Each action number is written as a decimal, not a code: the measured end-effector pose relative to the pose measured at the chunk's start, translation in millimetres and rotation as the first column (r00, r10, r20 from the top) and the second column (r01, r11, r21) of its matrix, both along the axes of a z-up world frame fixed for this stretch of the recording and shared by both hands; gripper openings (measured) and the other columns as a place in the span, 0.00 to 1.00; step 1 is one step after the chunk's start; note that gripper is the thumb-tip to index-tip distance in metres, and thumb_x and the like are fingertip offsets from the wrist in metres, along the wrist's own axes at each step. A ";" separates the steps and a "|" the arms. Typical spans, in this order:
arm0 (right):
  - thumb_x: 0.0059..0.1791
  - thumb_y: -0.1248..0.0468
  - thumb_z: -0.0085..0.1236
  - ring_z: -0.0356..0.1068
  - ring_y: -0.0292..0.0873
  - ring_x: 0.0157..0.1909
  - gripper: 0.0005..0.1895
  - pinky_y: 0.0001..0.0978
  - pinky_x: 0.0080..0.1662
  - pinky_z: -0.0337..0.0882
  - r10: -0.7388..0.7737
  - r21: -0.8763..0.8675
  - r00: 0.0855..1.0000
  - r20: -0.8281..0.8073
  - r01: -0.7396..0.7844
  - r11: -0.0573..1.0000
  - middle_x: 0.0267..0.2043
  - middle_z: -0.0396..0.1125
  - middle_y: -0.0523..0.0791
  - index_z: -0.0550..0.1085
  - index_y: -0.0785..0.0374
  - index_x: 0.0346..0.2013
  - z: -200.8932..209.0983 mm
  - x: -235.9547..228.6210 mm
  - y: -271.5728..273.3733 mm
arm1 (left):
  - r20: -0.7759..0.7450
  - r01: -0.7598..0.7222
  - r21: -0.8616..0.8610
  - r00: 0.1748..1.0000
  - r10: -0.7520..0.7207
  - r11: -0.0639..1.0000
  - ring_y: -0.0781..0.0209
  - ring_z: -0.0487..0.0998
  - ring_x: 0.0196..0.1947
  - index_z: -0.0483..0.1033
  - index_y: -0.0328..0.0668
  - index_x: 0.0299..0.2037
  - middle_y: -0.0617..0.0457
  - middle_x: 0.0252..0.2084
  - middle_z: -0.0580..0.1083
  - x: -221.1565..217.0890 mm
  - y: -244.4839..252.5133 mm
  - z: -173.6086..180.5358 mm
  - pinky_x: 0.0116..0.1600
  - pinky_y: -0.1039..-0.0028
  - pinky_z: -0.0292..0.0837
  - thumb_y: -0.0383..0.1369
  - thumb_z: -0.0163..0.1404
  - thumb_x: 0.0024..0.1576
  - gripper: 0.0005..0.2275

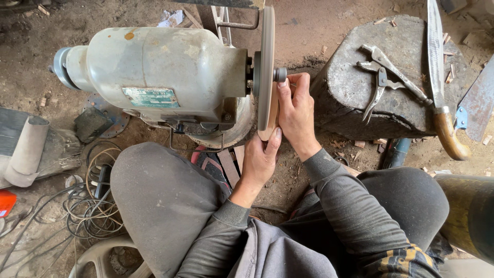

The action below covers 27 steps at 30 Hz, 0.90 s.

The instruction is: The person uses a bench grinder to smooth and shape a small rectangular wooden block. They hold the block with both hands and repeatedly press it against the spinning grinding wheel, rotating the block to work on different edges and faces.

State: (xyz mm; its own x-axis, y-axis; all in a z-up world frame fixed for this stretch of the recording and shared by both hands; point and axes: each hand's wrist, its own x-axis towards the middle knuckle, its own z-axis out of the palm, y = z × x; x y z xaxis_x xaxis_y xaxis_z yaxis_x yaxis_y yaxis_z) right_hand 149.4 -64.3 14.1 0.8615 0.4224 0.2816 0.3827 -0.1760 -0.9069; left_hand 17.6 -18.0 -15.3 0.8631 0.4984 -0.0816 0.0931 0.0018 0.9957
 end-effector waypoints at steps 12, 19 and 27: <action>0.63 0.58 0.35 0.78 0.42 0.30 0.10 0.32 0.27 0.75 -0.029 -0.047 0.999 -0.044 0.027 0.999 0.32 0.72 0.50 0.60 0.62 0.47 -0.8 -5.5 2.6 | -0.008 0.012 -0.089 1.000 -0.013 0.996 0.74 0.68 0.18 0.69 0.41 0.37 0.62 0.24 0.66 -1.5 1.7 -11.3 0.20 0.80 0.64 0.55 0.42 0.65 0.23; 0.63 0.57 0.36 0.78 0.47 0.31 0.11 0.35 0.29 0.74 -0.050 -0.073 0.999 0.006 0.050 0.996 0.32 0.72 0.51 0.60 0.64 0.47 5.6 -12.3 1.5 | -0.003 -0.008 -0.119 1.000 0.007 0.993 0.73 0.67 0.18 0.72 0.39 0.41 0.61 0.21 0.67 -5.2 2.2 -6.8 0.21 0.79 0.62 0.55 0.43 0.63 0.23; 0.63 0.57 0.38 0.78 0.52 0.34 0.12 0.40 0.32 0.73 -0.074 -0.100 0.995 0.063 0.080 0.992 0.33 0.73 0.54 0.61 0.65 0.48 7.6 -20.7 0.1 | 0.051 -0.002 -0.154 0.999 0.010 0.988 0.73 0.65 0.18 0.73 0.36 0.43 0.61 0.21 0.66 -11.7 1.0 -4.5 0.22 0.79 0.59 0.53 0.44 0.64 0.23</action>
State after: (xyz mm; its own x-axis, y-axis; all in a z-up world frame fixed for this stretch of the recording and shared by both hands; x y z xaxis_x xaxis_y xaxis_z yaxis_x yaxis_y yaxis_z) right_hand 128.7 -64.3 21.7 0.8759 0.3846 0.2913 0.4164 -0.2977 -0.8590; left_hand 5.9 -17.0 -19.8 0.8653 0.4884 -0.1127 0.0409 0.1554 0.9870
